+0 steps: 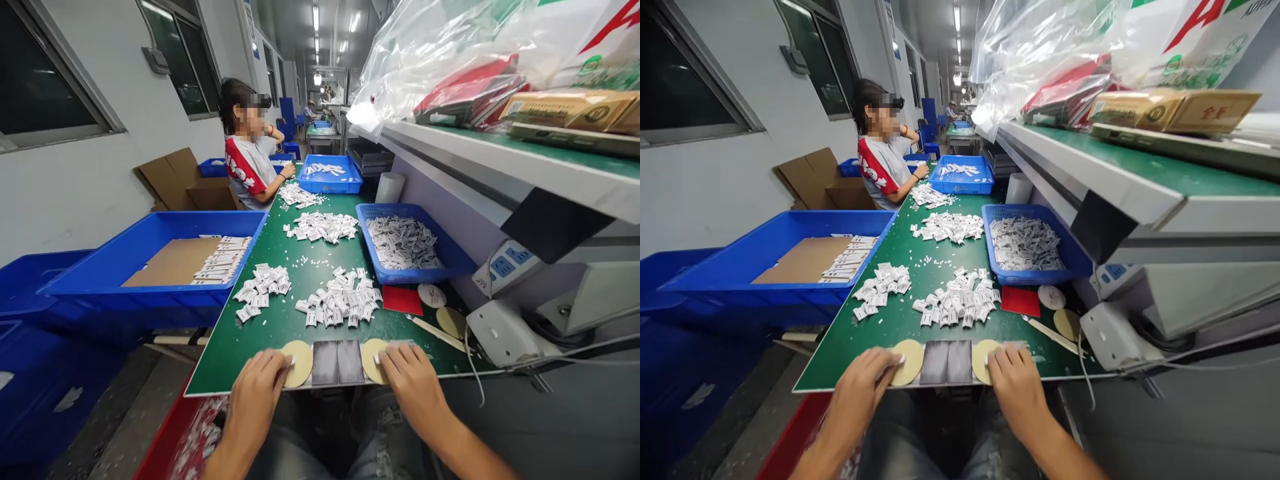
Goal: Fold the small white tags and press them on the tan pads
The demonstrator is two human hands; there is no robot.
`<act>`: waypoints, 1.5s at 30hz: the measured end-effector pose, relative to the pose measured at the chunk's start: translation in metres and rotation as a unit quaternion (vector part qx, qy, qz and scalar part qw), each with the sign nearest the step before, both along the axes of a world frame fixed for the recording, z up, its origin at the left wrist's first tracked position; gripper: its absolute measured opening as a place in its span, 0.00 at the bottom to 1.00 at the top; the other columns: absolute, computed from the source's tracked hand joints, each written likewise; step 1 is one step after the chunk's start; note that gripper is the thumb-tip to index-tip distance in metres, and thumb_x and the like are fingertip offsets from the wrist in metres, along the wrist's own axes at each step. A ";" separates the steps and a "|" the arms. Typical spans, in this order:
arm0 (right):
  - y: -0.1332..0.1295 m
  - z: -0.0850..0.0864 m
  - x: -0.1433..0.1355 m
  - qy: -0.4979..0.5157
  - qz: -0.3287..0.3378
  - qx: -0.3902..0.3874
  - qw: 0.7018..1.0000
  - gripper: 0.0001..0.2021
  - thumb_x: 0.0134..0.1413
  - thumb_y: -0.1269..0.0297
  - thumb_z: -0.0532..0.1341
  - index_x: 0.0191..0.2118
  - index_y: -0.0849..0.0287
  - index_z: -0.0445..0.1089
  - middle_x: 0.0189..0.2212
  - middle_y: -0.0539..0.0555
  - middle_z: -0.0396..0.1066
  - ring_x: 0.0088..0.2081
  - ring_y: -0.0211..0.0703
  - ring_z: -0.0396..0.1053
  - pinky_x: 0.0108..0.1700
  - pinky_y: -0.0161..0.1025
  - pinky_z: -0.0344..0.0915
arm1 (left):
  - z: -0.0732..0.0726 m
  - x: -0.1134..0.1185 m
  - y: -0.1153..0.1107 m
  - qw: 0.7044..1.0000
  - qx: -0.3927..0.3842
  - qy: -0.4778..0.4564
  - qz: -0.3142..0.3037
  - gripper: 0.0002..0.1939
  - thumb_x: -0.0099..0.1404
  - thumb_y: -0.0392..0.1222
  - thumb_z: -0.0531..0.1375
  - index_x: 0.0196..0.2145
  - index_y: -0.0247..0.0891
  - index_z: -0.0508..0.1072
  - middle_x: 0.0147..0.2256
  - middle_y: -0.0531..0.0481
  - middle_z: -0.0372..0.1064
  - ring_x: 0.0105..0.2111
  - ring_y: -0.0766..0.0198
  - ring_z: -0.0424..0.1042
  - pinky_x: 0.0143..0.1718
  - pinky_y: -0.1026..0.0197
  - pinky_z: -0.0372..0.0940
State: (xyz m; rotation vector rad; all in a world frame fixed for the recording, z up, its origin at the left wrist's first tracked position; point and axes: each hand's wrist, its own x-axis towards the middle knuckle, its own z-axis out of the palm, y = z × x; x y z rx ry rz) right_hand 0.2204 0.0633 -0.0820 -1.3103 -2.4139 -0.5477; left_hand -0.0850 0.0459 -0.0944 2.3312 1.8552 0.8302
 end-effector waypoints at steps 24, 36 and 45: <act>0.101 0.013 -0.049 0.308 -0.030 -0.170 0.936 0.15 0.62 0.62 0.56 0.51 0.60 0.71 0.45 0.61 0.73 0.44 0.51 0.71 0.46 0.45 0.66 | 0.027 0.068 0.090 0.974 -0.037 -0.222 -0.020 0.16 0.62 0.36 0.61 0.48 0.43 0.73 0.43 0.51 0.75 0.33 0.65 0.74 0.39 0.62 0.68; 0.104 0.023 -0.166 0.135 0.141 -0.261 0.945 0.16 0.66 0.61 0.54 0.57 0.54 0.65 0.47 0.55 0.73 0.44 0.43 0.72 0.46 0.37 0.65 | 0.003 -0.074 0.057 0.974 -0.027 -0.011 0.224 0.12 0.65 0.44 0.60 0.45 0.40 0.75 0.44 0.42 0.72 0.45 0.49 0.69 0.47 0.52 0.64; 0.132 0.002 -0.244 0.113 0.098 -0.288 0.946 0.18 0.61 0.66 0.57 0.56 0.59 0.68 0.46 0.63 0.72 0.45 0.52 0.72 0.46 0.44 0.65 | -0.005 -0.069 0.011 0.976 -0.021 0.018 0.214 0.20 0.67 0.34 0.56 0.55 0.43 0.70 0.40 0.47 0.74 0.42 0.54 0.71 0.47 0.54 0.64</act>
